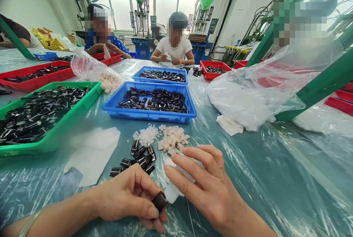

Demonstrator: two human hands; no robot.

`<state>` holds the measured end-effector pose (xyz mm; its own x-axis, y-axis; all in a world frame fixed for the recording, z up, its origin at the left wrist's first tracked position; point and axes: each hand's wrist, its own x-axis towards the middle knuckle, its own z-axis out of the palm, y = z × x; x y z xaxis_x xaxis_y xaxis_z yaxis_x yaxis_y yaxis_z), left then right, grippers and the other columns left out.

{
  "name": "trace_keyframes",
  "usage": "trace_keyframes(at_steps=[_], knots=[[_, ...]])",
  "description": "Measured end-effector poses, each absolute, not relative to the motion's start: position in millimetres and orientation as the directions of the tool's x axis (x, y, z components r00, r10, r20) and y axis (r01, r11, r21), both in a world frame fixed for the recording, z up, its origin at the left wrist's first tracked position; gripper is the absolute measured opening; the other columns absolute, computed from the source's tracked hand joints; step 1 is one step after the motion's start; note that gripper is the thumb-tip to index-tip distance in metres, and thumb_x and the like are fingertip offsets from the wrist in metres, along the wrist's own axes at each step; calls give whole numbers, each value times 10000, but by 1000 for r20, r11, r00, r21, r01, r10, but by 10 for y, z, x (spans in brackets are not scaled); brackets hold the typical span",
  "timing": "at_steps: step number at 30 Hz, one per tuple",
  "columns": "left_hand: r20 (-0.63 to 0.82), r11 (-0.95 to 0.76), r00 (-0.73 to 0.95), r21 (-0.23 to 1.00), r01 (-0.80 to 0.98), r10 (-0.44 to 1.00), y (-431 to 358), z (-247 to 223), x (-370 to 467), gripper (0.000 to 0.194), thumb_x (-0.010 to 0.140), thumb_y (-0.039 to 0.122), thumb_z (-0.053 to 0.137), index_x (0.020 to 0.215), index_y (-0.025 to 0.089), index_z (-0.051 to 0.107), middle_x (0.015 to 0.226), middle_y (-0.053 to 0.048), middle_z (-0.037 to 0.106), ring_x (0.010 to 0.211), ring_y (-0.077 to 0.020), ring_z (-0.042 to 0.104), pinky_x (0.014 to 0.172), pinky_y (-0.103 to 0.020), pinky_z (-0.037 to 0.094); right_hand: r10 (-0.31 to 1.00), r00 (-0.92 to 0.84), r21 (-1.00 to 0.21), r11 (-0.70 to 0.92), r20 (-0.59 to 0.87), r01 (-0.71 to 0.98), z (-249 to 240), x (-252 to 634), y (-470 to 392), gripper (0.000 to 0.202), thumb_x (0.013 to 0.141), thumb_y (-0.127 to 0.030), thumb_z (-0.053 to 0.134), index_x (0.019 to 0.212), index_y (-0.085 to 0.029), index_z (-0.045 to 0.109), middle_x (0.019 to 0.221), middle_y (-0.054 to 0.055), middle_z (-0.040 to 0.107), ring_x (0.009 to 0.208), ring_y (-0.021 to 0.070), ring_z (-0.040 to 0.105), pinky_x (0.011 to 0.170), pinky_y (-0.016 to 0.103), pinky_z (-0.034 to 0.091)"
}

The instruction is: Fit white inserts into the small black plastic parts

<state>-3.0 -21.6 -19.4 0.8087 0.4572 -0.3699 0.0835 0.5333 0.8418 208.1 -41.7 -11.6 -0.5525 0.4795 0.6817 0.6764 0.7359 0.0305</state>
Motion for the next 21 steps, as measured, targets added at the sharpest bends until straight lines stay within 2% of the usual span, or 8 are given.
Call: trace_keyframes(at_steps=[8, 21], knots=[[-370, 542, 810, 837, 77, 455, -216, -218, -26, 191, 689, 240, 666, 812, 105, 724, 673, -65, 695, 615, -101, 649, 621, -161, 505, 439, -556, 102, 714, 706, 693, -123, 2069, -419, 318, 939, -184, 332, 988, -247, 640, 960, 23, 683, 1006, 193, 521, 918, 436, 332], [-380, 563, 807, 823, 72, 453, -224, -243, -19, 196, 670, 265, 685, 783, 111, 725, 645, -47, 678, 606, -98, 637, 620, -168, 507, 425, -549, 127, 697, 720, 705, -142, 2056, -431, 297, 924, -168, 360, 987, -237, 642, 950, 24, 690, 998, 191, 527, 933, 434, 324]])
